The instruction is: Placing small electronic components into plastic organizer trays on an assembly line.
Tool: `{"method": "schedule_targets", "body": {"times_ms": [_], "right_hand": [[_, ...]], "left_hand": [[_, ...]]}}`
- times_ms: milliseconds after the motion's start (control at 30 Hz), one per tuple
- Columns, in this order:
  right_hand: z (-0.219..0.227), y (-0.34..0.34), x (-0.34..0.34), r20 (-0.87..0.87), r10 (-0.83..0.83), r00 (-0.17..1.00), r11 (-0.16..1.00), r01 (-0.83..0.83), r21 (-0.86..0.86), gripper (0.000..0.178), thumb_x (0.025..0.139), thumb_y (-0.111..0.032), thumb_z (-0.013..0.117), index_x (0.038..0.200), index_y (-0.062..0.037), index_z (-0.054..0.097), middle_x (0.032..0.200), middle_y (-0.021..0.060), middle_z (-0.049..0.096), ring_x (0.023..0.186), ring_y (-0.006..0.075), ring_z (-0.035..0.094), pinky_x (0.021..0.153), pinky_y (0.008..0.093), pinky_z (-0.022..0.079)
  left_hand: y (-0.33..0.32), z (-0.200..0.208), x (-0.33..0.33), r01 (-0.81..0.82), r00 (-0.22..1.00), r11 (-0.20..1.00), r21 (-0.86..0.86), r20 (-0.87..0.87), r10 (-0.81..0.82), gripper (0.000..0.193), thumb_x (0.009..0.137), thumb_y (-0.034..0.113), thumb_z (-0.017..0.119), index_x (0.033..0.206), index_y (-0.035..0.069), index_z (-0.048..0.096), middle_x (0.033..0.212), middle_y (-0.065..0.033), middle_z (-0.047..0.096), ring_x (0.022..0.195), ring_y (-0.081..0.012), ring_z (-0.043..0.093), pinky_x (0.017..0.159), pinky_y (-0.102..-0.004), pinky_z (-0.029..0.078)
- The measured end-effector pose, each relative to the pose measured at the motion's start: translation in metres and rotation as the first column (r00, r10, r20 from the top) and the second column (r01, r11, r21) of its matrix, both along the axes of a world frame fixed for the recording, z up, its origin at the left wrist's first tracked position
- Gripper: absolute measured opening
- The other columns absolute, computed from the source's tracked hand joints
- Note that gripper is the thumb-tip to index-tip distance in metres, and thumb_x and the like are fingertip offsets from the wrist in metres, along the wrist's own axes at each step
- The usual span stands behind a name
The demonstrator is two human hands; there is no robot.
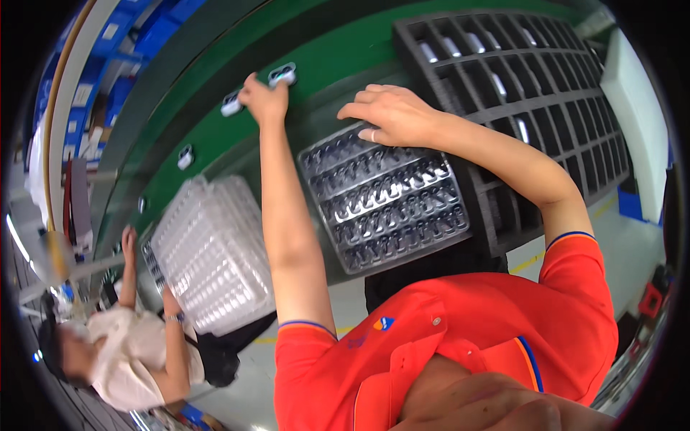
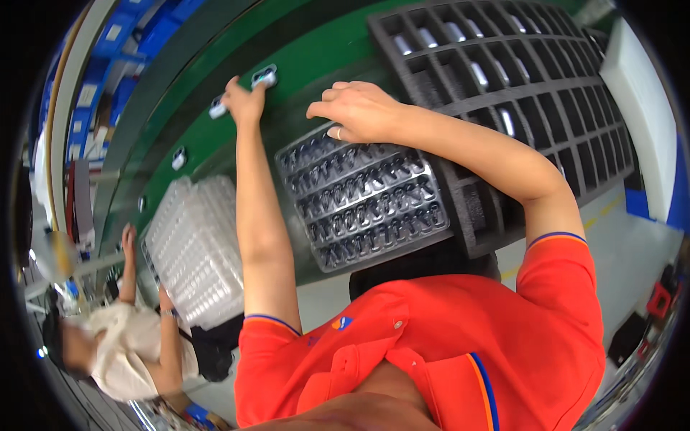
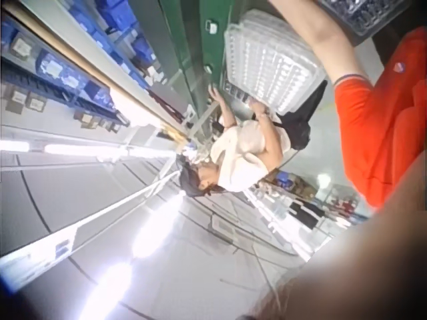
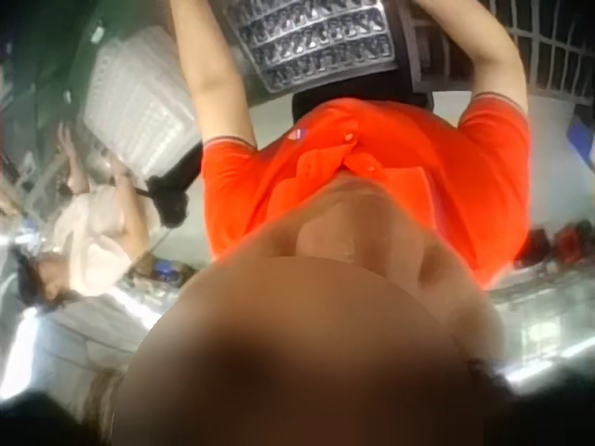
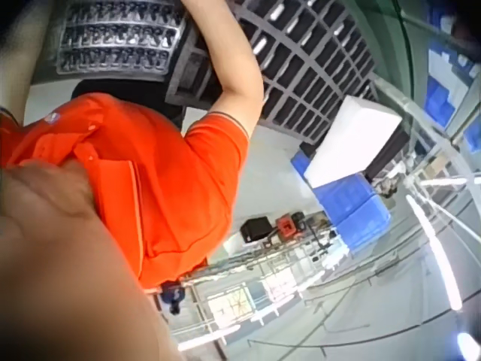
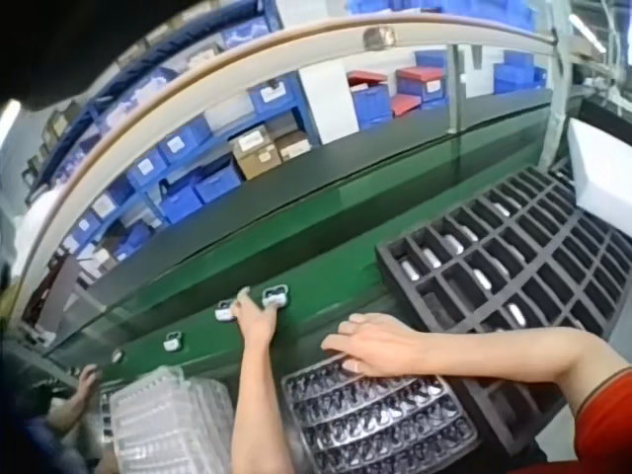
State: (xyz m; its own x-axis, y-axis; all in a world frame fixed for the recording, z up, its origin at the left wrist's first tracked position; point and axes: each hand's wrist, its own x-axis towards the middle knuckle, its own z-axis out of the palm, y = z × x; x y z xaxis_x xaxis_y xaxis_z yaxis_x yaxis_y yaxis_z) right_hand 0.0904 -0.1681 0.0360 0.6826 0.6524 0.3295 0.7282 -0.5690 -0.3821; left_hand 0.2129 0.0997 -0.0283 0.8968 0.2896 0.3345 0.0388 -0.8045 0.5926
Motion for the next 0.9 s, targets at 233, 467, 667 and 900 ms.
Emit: {"method": "schedule_targets", "body": {"times_ms": [233, 467, 667, 900], "right_hand": [[0.067, -0.178, 0.063, 0.108, -0.417, 0.902, 0.886, 0.43, -0.174, 0.019, 0.084, -0.005, 0.062, 0.102, -0.0042, 0.068, 0.102, 0.0126, 0.068, 0.102, 0.0342, 0.062, 0.089, 0.0441, 0.05], [0.034, -0.187, 0.1, -0.287, -0.271, 0.919, 0.917, 0.155, -0.368, 0.049, 0.071, 0.001, 0.056, 0.12, -0.0033, 0.057, 0.118, 0.0217, 0.065, 0.117, 0.0407, 0.057, 0.098, 0.0449, 0.045], [0.033, -0.188, 0.128, -0.48, -0.169, 0.861, 0.937, -0.01, -0.348, 0.062, 0.062, -0.003, 0.067, 0.122, -0.0042, 0.052, 0.105, 0.0187, 0.065, 0.099, 0.0328, 0.061, 0.088, 0.0385, 0.048], [0.04, -0.199, 0.136, -0.442, -0.048, 0.896, 0.93, -0.121, -0.347, 0.05, 0.058, -0.009, 0.078, 0.105, -0.0015, 0.063, 0.1, 0.0132, 0.067, 0.093, 0.03, 0.063, 0.08, 0.0392, 0.051]], "left_hand": [[-0.149, 0.103, -0.08, 0.587, 0.756, 0.809, -0.008, 0.361, -0.545, 0.014, 0.084, 0.015, 0.064, 0.086, 0.003, 0.071, 0.09, -0.016, 0.07, 0.088, -0.0338, 0.067, 0.079, -0.0429, 0.053], [-0.288, 0.084, -0.056, 0.54, 0.839, 0.638, 0.549, -0.409, -0.359, 0.038, 0.083, 0.027, 0.062, 0.111, 0.004, 0.073, 0.123, -0.0187, 0.055, 0.115, -0.0327, 0.051, 0.092, -0.0388, 0.044], [-0.306, 0.102, -0.008, 0.687, 0.638, 0.552, 0.473, -0.756, -0.146, 0.064, 0.074, 0.046, 0.074, 0.131, 0.019, 0.064, 0.134, -0.014, 0.051, 0.122, -0.0292, 0.049, 0.093, -0.0369, 0.043], [-0.286, 0.089, -0.033, 0.555, 0.799, 0.733, 0.392, -0.496, -0.34, 0.05, 0.071, 0.037, 0.079, 0.11, 0.007, 0.074, 0.127, -0.0159, 0.057, 0.115, -0.0321, 0.055, 0.092, -0.0405, 0.049]]}}
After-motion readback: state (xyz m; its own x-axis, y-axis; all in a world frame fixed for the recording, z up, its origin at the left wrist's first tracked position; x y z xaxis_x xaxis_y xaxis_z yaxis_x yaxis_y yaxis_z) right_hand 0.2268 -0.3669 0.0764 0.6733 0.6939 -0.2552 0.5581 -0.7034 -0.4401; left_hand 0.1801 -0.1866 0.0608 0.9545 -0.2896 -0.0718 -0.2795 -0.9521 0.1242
